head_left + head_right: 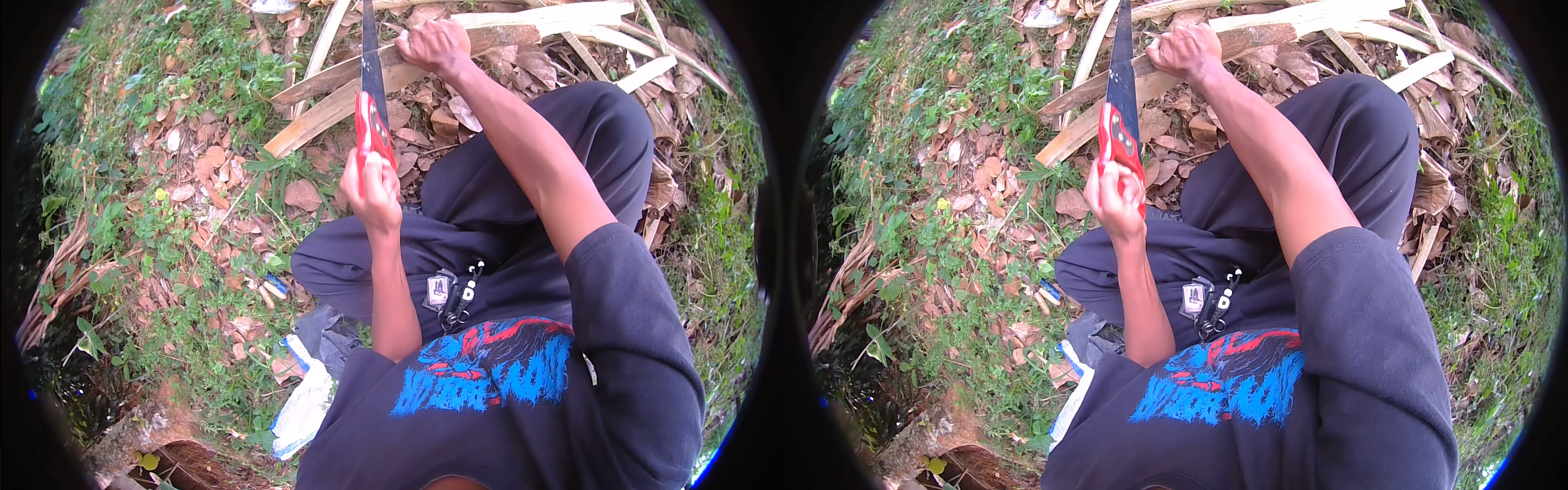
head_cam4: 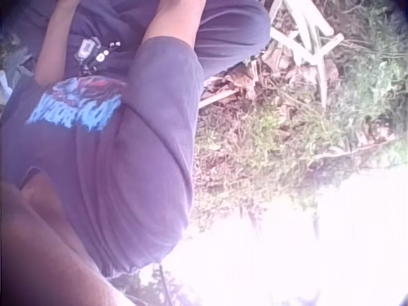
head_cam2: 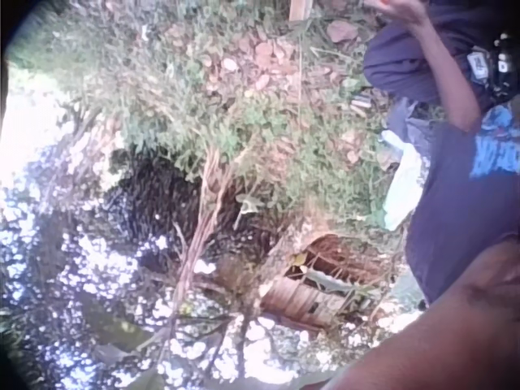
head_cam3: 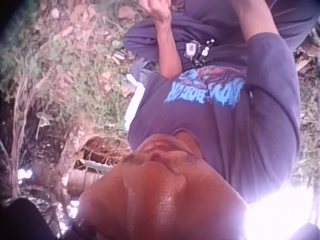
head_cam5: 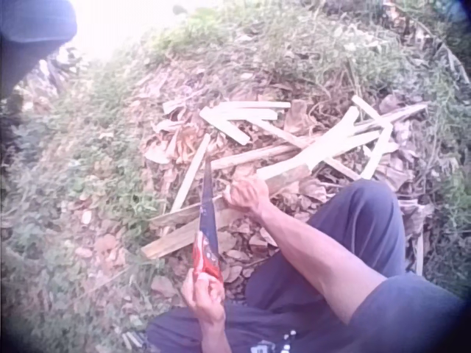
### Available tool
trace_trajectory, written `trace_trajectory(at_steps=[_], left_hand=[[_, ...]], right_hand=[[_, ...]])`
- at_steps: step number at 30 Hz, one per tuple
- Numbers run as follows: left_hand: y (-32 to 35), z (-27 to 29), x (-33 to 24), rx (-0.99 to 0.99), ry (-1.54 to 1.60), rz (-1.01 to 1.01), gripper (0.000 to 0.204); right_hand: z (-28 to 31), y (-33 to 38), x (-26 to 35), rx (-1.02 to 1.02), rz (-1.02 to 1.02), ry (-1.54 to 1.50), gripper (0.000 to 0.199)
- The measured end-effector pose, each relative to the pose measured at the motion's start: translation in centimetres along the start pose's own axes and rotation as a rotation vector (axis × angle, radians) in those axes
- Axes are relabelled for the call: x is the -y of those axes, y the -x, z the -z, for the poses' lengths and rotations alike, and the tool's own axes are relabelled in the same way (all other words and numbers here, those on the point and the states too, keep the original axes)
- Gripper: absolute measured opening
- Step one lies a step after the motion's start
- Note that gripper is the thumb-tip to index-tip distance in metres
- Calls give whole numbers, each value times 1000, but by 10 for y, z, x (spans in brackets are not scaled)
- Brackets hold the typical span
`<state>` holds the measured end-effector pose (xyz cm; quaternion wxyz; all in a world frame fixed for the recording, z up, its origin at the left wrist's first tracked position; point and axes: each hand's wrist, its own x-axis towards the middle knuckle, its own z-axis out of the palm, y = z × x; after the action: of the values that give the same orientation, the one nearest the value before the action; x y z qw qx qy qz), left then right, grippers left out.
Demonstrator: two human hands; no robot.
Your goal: The person sits on the ground and uses a red hand saw to cut a piece of light-colored wood. They hold the wood steady with one hand and saw with the other, eventually splitting the wood into two pieces.
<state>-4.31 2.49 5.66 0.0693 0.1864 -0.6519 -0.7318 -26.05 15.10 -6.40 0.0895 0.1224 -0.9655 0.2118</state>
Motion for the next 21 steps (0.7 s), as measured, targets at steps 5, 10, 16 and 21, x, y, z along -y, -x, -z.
trace_trajectory(at_steps=[5, 10, 16, 21], left_hand=[[88, 20, -28, -13, 59, -9, 16], [40, 10, -14, -52, -9, -24, 13], [32, 3, 8, -106, -21, 2, 11], [97, 33, -13, 50, 61, -33, 19]], right_hand=[[1, -2, 1, 49, -32, -18, 60], [0, 4, 5, 133, -58, 9, 60], [-6, 5, 6, 164, -69, 31, 57], [-5, 4, -2, 48, -55, 56, 56]])
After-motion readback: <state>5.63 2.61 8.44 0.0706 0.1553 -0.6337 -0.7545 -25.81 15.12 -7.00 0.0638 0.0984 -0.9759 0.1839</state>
